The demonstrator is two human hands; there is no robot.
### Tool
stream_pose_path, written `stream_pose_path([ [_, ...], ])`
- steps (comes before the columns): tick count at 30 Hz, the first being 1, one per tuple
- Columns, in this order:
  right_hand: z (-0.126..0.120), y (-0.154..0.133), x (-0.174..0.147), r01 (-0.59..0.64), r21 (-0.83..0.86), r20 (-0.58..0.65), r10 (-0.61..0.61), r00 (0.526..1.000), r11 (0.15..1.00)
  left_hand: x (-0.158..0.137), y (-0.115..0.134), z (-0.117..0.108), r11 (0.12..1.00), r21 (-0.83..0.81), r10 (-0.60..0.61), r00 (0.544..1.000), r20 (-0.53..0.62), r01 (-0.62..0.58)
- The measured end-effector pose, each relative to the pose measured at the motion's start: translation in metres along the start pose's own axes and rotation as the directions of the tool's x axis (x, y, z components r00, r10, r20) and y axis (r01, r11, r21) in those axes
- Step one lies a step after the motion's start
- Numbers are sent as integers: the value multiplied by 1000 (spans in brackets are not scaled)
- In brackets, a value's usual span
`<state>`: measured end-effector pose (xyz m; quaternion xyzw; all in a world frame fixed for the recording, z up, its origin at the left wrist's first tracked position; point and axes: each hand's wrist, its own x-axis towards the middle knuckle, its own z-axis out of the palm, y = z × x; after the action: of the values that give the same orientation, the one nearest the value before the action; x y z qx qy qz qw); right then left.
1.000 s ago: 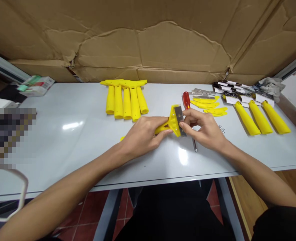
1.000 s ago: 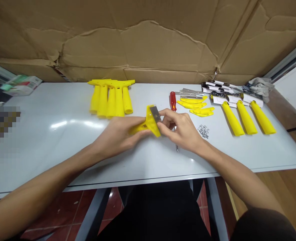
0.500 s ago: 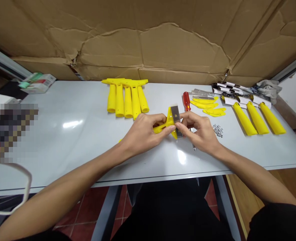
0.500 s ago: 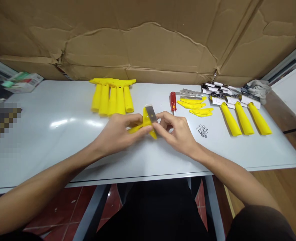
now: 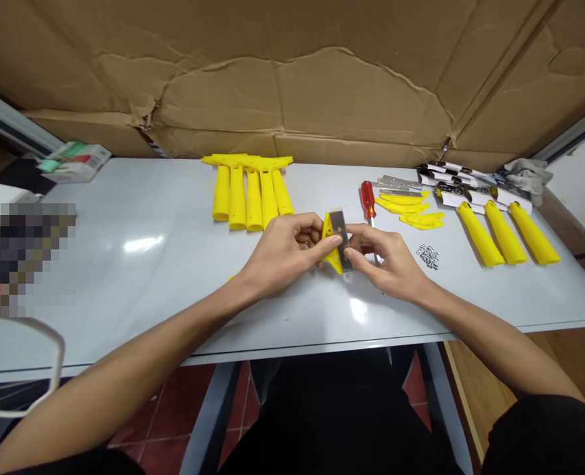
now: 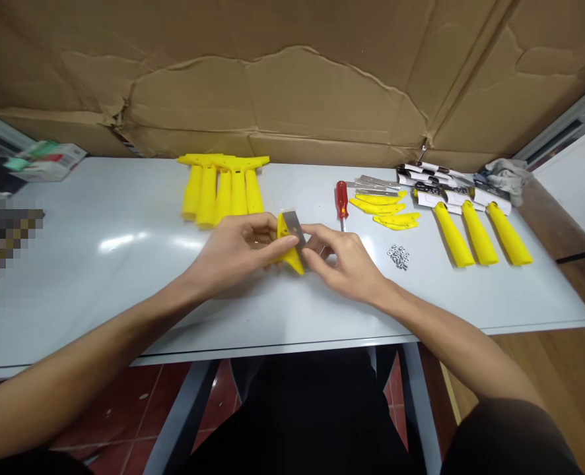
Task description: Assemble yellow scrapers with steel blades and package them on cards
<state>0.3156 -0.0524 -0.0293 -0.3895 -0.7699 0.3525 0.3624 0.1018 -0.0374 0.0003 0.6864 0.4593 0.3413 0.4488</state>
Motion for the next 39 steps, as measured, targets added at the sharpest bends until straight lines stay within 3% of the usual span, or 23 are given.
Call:
stream_pose_path([
  [4, 1, -2, 0, -102, 34, 51, 100, 994, 994, 1, 0, -1, 1000, 10, 0, 998, -63, 1],
  [8, -3, -6, 0, -83, 70, 112, 75, 991, 994, 2, -1, -1, 1000, 23, -15, 998, -66, 17],
  [17, 2, -11, -3, -64, -12, 35, 64, 997, 998, 0, 4, 0, 999, -14, -53, 997, -64, 52],
  [21, -34, 1, 8, -71, -170, -37, 65, 997, 983, 3, 3, -4, 998, -8, -63, 994, -84, 63],
  [23, -67, 20, 15, -112, -394, -196, 36, 980, 912, 5, 2, -6, 994, -33, -102, 992, -76, 100],
  [24, -84, 31, 17, -157, -539, -259, 14, 966, 828, 5, 2, -7, 992, -47, -123, 990, -69, 120],
  [26, -110, 54, 20, -210, -735, -243, 38, 969, 645, 6, 3, -9, 987, -65, -150, 986, -68, 146],
  [28, -122, 71, 19, -203, -809, -183, 92, 979, 552, 6, 4, -9, 986, -64, -159, 984, -75, 154],
  [34, -103, 73, 17, -154, -879, -140, 64, 988, 451, 6, 7, -11, 989, -33, -147, 986, -79, 145],
  [39, -105, 73, 18, -71, -849, -78, 8, 997, 523, 7, 4, -14, 990, -44, -133, 988, -74, 130],
])
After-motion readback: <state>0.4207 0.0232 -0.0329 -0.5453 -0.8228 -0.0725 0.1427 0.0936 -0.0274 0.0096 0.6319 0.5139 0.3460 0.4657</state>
